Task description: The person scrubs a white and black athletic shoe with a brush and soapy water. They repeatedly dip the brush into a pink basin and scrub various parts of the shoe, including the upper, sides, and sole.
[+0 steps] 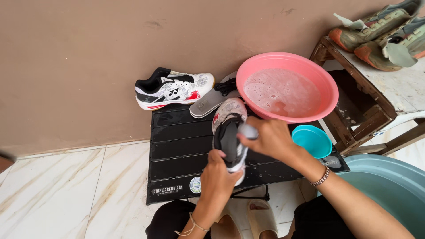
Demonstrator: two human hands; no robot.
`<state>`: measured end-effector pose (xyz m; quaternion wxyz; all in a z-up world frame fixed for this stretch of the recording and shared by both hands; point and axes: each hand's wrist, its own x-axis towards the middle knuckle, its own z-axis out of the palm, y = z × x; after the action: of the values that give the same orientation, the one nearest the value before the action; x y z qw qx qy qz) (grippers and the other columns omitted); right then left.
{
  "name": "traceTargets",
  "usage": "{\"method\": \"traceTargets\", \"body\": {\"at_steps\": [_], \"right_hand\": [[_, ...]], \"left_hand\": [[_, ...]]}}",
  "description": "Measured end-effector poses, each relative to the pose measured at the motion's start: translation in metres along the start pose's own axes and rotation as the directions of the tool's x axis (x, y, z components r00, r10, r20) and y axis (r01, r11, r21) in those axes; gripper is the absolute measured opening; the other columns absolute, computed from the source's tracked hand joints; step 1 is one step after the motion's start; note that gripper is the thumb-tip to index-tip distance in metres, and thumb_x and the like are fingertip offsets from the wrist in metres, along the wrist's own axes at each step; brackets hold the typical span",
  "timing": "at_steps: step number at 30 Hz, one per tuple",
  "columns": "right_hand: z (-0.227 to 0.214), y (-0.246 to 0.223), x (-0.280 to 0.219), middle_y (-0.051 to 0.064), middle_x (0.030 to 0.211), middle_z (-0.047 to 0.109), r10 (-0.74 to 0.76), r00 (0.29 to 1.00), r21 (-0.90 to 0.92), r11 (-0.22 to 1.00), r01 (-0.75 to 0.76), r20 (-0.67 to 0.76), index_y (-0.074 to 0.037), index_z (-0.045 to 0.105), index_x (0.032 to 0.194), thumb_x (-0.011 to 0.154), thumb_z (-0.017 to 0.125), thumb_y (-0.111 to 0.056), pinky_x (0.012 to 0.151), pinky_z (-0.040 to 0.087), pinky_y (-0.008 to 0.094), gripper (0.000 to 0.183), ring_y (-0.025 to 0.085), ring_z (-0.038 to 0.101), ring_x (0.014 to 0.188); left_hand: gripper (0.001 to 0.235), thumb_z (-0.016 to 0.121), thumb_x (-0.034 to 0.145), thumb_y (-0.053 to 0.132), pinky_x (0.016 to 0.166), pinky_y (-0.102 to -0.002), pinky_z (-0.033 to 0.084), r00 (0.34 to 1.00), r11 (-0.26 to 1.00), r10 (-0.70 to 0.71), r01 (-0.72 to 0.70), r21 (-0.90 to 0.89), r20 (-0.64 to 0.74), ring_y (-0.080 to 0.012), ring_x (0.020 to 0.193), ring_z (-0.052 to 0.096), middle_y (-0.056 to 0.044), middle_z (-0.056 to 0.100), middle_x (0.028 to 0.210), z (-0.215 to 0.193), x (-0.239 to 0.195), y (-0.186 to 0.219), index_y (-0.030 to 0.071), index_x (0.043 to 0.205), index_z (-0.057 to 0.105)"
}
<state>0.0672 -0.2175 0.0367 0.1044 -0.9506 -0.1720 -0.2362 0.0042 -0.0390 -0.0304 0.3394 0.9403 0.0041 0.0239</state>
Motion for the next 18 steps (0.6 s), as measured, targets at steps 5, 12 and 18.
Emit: {"method": "traceTargets", "body": {"at_steps": [5,12,18], "right_hand": [[-0.028,0.007,0.001,0.002,0.066,0.067,0.205,0.979,0.274,0.941,-0.201,0.013,-0.018,0.072,0.091,0.082,0.076,-0.043,0.053,0.047,0.035,0.027,0.022,0.061,0.062],[-0.013,0.033,0.003,0.004,0.057,0.065,0.409,0.902,0.523,0.804,-0.283,-0.141,-0.021,0.073,0.080,0.075,0.088,-0.037,0.054,0.048,0.030,0.023,0.020,0.065,0.056],[-0.018,-0.030,0.003,0.015,0.066,0.071,0.129,0.954,0.542,0.840,0.041,-0.272,-0.013,0.073,0.090,0.069,0.090,-0.027,0.058,0.055,0.039,0.030,0.035,0.073,0.065]], "left_hand": [[0.058,0.068,0.087,0.057,0.070,-0.049,0.056,0.990,0.990,0.118,-0.112,-0.084,0.072,-0.0365,0.095,0.066,-0.013,0.059,0.114,-0.035,-0.005,0.027,0.013,0.120,0.050],[0.047,0.069,0.090,0.011,0.104,-0.056,0.042,0.816,0.813,0.575,-0.577,-0.075,-0.048,-0.0489,0.124,0.054,-0.027,0.061,0.123,-0.030,0.089,0.012,-0.003,0.132,0.053],[0.041,0.053,0.096,0.000,0.112,-0.061,0.034,0.911,0.811,0.410,-0.381,-0.444,-0.033,-0.0566,0.140,0.030,-0.035,0.054,0.137,-0.002,0.125,-0.007,-0.002,0.136,0.058]]}}
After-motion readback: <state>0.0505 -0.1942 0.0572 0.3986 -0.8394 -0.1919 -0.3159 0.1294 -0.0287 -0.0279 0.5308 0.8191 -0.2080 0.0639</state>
